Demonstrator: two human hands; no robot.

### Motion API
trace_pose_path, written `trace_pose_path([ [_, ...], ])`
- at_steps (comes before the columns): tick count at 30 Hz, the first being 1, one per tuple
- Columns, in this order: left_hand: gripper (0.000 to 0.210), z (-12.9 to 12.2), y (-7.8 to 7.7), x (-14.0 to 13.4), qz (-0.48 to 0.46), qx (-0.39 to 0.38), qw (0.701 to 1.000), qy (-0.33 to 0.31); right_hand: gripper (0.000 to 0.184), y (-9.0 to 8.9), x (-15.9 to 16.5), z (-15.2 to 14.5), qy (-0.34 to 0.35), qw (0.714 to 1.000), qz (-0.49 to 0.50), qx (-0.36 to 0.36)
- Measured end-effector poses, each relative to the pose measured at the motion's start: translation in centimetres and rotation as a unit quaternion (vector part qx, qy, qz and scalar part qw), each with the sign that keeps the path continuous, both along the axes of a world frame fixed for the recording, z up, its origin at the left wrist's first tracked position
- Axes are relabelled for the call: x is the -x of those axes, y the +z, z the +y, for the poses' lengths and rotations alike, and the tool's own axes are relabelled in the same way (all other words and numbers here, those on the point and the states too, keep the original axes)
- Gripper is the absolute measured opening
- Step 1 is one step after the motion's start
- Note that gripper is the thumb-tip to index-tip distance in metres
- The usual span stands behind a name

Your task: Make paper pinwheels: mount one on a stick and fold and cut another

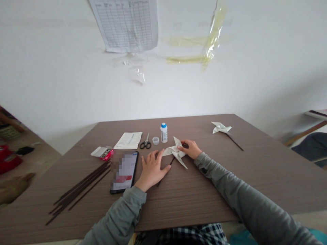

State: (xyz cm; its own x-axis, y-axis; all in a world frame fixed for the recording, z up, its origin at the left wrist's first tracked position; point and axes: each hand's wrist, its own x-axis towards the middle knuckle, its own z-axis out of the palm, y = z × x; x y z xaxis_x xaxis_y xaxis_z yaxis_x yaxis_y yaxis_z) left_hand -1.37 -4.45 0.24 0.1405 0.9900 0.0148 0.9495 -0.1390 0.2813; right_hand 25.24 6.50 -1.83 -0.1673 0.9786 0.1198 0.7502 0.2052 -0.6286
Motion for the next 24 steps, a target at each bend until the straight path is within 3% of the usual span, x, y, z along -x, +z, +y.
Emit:
trace_pose_path([
  [5, 0.080, -0.4, -0.8, -0.8, 0.048, -0.038, 0.998, 0.027, 0.061, -1.4, -0.8, -1.0, -0.004, 0.992, 0.010, -0.124],
  [11, 0.067, -0.5, -2.1, -1.0, 0.050, -0.093, 0.994, 0.027, 0.041, -1.9, 0.0, -5.0, 0.128, 0.961, -0.052, -0.238],
  [15, 0.064, 0.1, -2.4, -0.5, 0.020, -0.080, 0.996, 0.032, 0.035, -2.3, 1.3, -6.7, 0.184, 0.948, -0.111, -0.236],
  [20, 0.082, 1.3, -1.9, 1.4, -0.033, -0.022, 0.999, -0.007, 0.030, -2.5, 2.2, -6.6, 0.181, 0.952, -0.147, -0.201],
  [24, 0.096, 1.5, -1.8, 2.4, -0.064, -0.018, 0.997, -0.025, 0.024, -1.6, 2.2, -6.4, 0.150, 0.961, -0.155, -0.176],
])
